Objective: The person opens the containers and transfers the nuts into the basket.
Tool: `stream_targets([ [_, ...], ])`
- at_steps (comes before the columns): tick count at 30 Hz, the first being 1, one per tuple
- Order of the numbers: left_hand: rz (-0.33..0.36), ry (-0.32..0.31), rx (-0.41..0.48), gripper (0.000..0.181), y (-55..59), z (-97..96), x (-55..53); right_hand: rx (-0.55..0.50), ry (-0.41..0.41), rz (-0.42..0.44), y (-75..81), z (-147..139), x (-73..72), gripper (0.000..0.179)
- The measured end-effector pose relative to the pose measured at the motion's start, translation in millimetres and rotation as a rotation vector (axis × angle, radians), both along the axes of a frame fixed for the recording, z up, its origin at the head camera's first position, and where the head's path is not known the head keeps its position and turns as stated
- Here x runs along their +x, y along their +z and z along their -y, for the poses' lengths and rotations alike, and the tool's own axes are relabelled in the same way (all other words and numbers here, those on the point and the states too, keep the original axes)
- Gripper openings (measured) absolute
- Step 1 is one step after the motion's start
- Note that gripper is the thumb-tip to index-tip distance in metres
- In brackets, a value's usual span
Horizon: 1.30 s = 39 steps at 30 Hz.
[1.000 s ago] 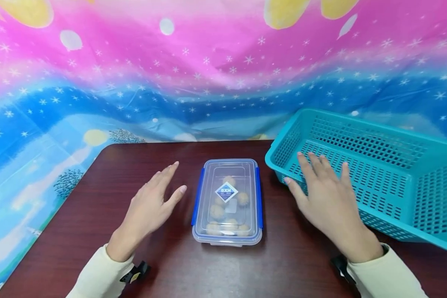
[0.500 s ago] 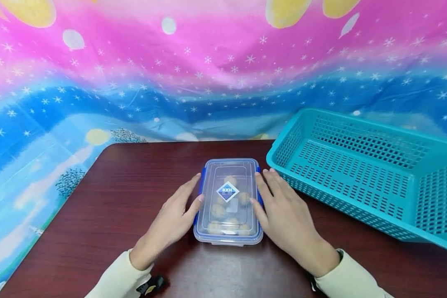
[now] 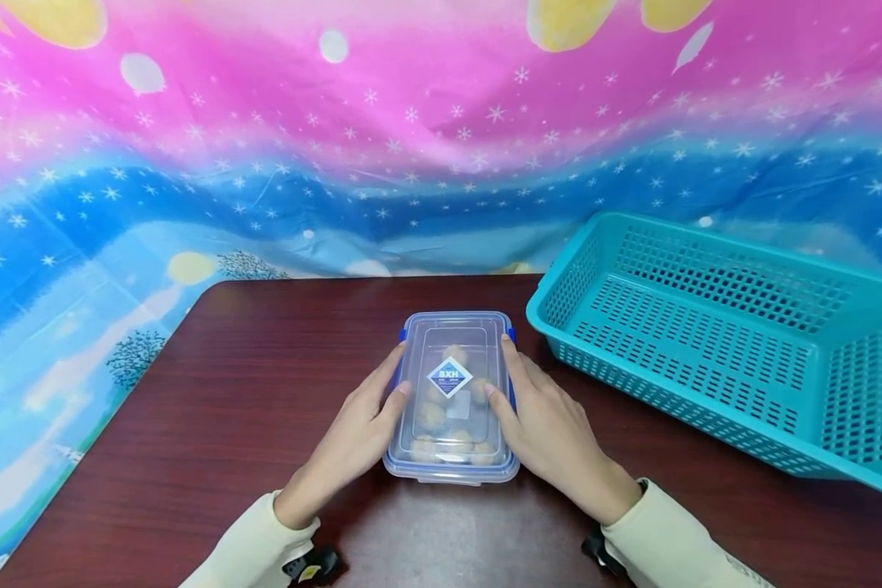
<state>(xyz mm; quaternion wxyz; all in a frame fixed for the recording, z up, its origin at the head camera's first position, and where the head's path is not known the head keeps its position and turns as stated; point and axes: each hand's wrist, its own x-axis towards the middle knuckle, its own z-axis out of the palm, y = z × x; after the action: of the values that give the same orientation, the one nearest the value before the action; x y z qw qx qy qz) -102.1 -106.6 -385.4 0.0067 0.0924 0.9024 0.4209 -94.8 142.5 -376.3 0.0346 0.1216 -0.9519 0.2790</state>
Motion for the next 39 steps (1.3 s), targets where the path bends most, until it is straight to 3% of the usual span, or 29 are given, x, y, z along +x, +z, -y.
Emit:
stream_targets([
  [19, 0.112, -0.014, 0.099, 0.059, -8.1, 1.1, 1.3, -0.252, 0.032, 0.285, -5.7, 0.2, -1.8, 0.071],
  [28, 0.163, -0.053, 0.175, 0.059, -9.6, 2.0, 2.1, -0.276, 0.012, 0.31, -6.1, 0.8, -0.7, 0.07],
  [39, 0.156, -0.049, 0.186, 0.057, -13.5, 4.9, 0.9, -0.319, 0.003, 0.319, -6.5, 0.5, 0.8, 0.067],
])
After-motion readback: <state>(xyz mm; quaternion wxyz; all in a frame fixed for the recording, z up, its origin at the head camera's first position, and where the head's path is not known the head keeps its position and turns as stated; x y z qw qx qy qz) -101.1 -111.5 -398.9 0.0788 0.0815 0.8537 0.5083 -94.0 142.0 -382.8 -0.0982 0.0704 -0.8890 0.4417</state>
